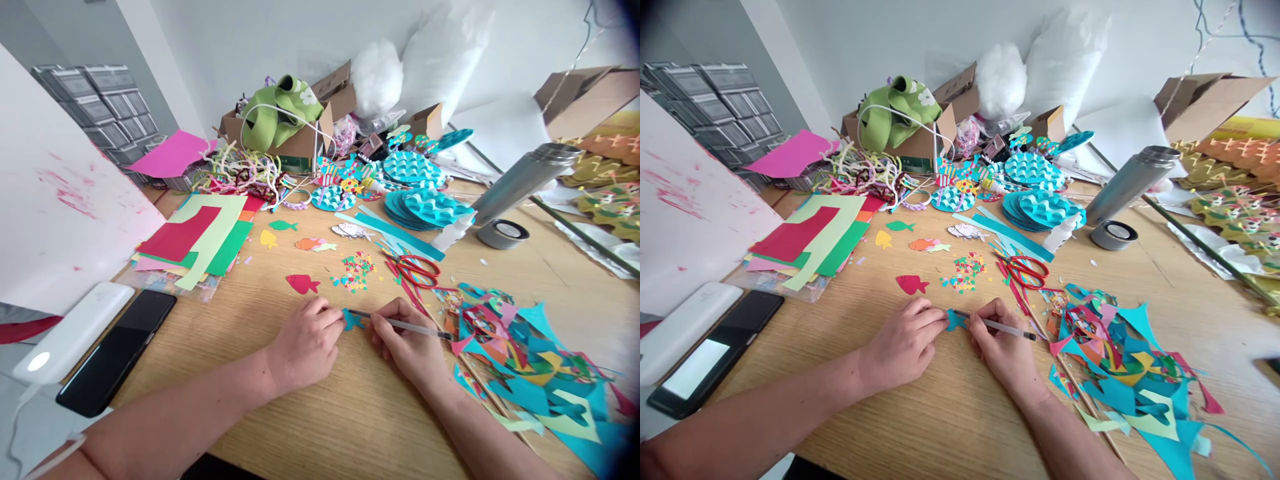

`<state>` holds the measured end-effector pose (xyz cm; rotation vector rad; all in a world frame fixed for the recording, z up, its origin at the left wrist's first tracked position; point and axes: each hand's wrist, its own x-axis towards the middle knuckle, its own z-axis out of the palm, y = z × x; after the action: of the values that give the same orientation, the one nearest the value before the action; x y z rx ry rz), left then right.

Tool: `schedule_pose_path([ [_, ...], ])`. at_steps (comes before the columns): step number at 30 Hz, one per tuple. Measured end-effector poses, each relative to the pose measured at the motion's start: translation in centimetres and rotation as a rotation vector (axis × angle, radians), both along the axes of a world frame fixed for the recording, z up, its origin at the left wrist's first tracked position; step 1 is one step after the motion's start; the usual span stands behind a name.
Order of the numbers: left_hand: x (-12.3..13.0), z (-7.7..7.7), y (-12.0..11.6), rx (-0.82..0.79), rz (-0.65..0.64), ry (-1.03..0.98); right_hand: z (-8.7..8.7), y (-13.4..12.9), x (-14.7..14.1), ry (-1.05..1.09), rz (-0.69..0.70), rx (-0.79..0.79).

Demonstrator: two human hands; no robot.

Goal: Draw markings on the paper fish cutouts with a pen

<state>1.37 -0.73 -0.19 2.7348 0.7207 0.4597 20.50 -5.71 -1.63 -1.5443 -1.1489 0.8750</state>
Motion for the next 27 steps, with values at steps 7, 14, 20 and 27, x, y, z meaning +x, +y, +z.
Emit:
schedule_pose_path([
  [7, 0.02, -0.09, 0.03, 0.006, -0.004, -0.005, 0.08, 0.01, -0.03, 0.01, -0.005, -0.001],
  [14, 0.04, -0.09, 0.07, 0.004, -0.003, -0.009, 0.09, -0.03, 0.03, 0.016, -0.001, -0.003],
  [20, 0.01, 0.03, 0.05, 0.004, -0.006, -0.003, -0.06, -0.06, 0.09, 0.013, -0.006, -0.009],
  [27, -0.04, -0.14, 0.11, -0.003, -0.01, 0.001, -0.04, -0.1, 0.12, -0.001, -0.009, -0.015],
])
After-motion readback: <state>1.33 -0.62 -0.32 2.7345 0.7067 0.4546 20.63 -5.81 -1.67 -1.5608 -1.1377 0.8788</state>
